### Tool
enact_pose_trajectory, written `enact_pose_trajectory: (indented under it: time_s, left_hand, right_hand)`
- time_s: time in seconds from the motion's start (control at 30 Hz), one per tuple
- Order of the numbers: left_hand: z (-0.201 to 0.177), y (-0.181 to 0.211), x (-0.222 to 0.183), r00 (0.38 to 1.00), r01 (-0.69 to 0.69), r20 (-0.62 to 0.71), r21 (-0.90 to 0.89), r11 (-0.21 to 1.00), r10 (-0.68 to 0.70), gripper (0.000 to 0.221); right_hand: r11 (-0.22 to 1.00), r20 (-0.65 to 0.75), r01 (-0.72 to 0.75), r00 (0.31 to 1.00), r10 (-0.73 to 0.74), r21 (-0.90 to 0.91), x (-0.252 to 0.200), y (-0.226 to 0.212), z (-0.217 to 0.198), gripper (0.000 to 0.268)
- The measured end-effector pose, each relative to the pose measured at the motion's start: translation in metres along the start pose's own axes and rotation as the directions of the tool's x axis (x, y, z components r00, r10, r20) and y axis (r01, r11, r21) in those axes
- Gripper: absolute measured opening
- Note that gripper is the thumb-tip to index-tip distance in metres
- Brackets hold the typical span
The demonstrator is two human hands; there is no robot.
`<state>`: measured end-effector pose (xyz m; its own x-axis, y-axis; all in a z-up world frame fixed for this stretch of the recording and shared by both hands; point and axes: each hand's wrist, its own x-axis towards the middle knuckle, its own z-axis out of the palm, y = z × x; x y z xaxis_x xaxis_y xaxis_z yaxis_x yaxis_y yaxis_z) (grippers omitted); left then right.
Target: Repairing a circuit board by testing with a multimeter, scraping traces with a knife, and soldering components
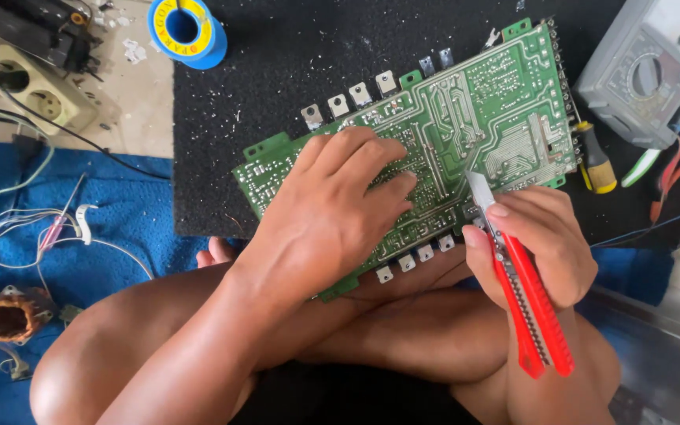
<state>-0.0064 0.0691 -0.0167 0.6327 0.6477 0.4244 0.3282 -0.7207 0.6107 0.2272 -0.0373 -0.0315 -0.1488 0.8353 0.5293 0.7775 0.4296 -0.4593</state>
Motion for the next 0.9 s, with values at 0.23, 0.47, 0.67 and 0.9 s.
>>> enact_pose_trajectory:
  time_s: [0.23,0.47,0.67,0.9]
  left_hand:
    - [-0.001,0.015,-0.007,0.996,0.054,0.074,0.006,0.999,-0.055,0.032]
    - [0.006,0.021,-0.022,0.965,0.094,0.245,-0.008,0.996,-0.089,0.059]
    - [0.007,0.021,-0.027,0.949,0.097,0.3,0.014,0.995,-0.097,0.067]
    - [0.002,0.023,-0.029,0.946,0.072,0.311,0.064,0.995,-0.088,0.048]
  right_hand:
    - [0.998,0.0,-0.066,0.998,0.066,-0.014,0.0,-0.001,0.004,0.031]
    - [1.0,0.077,-0.007,0.997,0.008,-0.014,0.002,0.001,0.004,0.026]
    - [1.0,0.174,-0.007,0.985,0.008,-0.005,0.012,-0.005,0.002,0.027]
    - [0.999,0.202,-0.033,0.979,0.035,-0.013,0.005,-0.001,0.002,0.024]
